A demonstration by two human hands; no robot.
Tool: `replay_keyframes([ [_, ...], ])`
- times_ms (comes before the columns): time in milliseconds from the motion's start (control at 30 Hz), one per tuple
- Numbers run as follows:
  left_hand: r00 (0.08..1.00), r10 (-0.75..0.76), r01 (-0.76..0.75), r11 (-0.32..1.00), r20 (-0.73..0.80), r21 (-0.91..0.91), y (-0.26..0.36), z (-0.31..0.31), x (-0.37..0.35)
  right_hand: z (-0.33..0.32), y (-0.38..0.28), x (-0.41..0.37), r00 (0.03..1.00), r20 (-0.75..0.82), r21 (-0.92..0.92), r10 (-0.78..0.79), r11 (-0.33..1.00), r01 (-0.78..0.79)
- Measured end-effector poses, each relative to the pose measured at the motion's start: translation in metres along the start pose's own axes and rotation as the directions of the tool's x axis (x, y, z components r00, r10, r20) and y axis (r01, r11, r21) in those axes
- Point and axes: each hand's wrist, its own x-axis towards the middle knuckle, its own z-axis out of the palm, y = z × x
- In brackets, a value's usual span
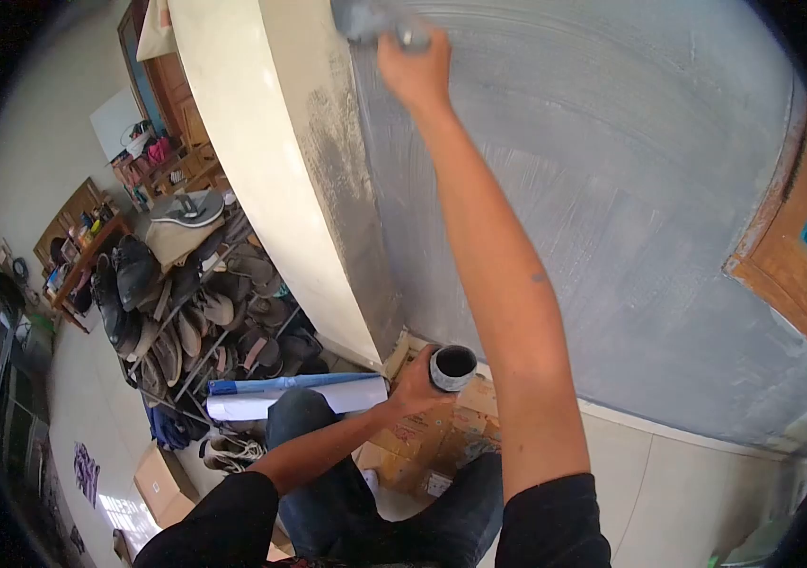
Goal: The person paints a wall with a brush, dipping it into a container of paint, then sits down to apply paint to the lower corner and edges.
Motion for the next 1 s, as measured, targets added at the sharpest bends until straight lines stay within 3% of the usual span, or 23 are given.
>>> replay_keyframes([
  [100,0.999,-0.021,0.021,1.000,0.028,-0.022,0.017,-0.017,0.011,-0.018,0.028,-0.042,0.957,0.226,-0.102,0.183,0.981,-0.163],
  [167,0.999,-0.005,0.001,0.993,0.035,0.114,0.020,-0.023,0.015,-0.028,0.043,-0.074,0.879,0.369,-0.205,0.302,0.949,-0.240],
  [233,0.999,-0.005,0.001,0.997,0.048,0.080,0.032,-0.029,0.013,-0.032,0.052,-0.112,0.828,0.458,-0.203,0.325,0.944,-0.259],
  [267,0.998,-0.006,0.004,0.999,0.059,0.045,0.035,-0.034,0.014,-0.032,0.045,-0.115,0.833,0.451,-0.200,0.319,0.946,-0.254],
  [333,0.998,-0.012,0.012,1.000,0.058,-0.007,0.027,-0.036,0.015,-0.033,0.025,-0.110,0.741,0.505,-0.490,0.442,0.854,-0.176],
  [367,0.998,-0.034,0.038,0.997,0.061,-0.066,0.021,-0.034,0.014,-0.037,0.016,-0.105,0.741,0.500,-0.498,0.449,0.849,-0.178],
  [433,0.999,-0.021,0.023,0.997,0.035,-0.068,0.006,-0.026,0.020,-0.055,-0.002,-0.101,0.884,0.209,-0.507,0.418,0.820,-0.268],
  [467,1.000,-0.016,0.016,0.998,0.005,-0.059,-0.003,-0.020,0.014,-0.071,-0.003,-0.111,0.973,0.180,-0.502,0.145,0.864,-0.036],
  [500,0.999,-0.045,0.047,0.996,0.029,-0.076,-0.002,-0.016,0.009,-0.094,-0.003,-0.126,0.978,0.156,-0.505,-0.140,0.839,0.201],
  [533,0.998,0.054,-0.054,0.999,0.008,-0.002,0.000,-0.021,0.009,-0.130,-0.036,-0.142,0.927,0.110,-0.450,-0.359,0.813,0.369],
  [567,0.996,0.074,-0.077,0.995,0.049,0.056,-0.009,-0.022,0.010,-0.189,-0.081,-0.155,0.810,0.059,-0.369,-0.583,0.741,0.560],
  [600,0.992,0.094,-0.103,0.988,0.090,0.111,-0.019,-0.022,0.009,-0.235,-0.127,-0.159,0.631,0.015,-0.309,-0.776,0.596,0.741],
  [633,0.987,0.015,-0.039,0.988,0.159,0.146,-0.040,-0.014,-0.002,-0.273,-0.176,-0.152,0.411,-0.002,-0.287,-0.911,0.395,0.873],
  [667,0.972,-0.149,0.161,0.985,0.183,-0.056,-0.019,-0.015,-0.019,-0.298,-0.221,-0.141,0.258,0.044,-0.275,-0.965,0.237,0.932],
  [733,0.922,-0.271,0.336,0.915,0.275,-0.224,-0.018,-0.018,-0.042,-0.325,-0.267,-0.131,0.155,0.207,-0.206,-0.966,0.112,0.972],
  [833,0.942,-0.200,0.218,0.975,0.271,-0.040,-0.048,-0.031,-0.062,-0.342,-0.274,-0.114,0.176,0.365,-0.143,-0.914,0.132,0.981],
  [933,0.957,-0.170,0.160,0.985,0.234,0.065,-0.046,-0.036,-0.060,-0.356,-0.257,-0.112,0.207,0.396,-0.131,-0.894,0.168,0.977],
  [1000,0.962,-0.172,0.167,0.985,0.213,0.039,-0.037,-0.038,-0.047,-0.364,-0.233,-0.112,0.264,0.382,-0.152,-0.886,0.221,0.963],
])
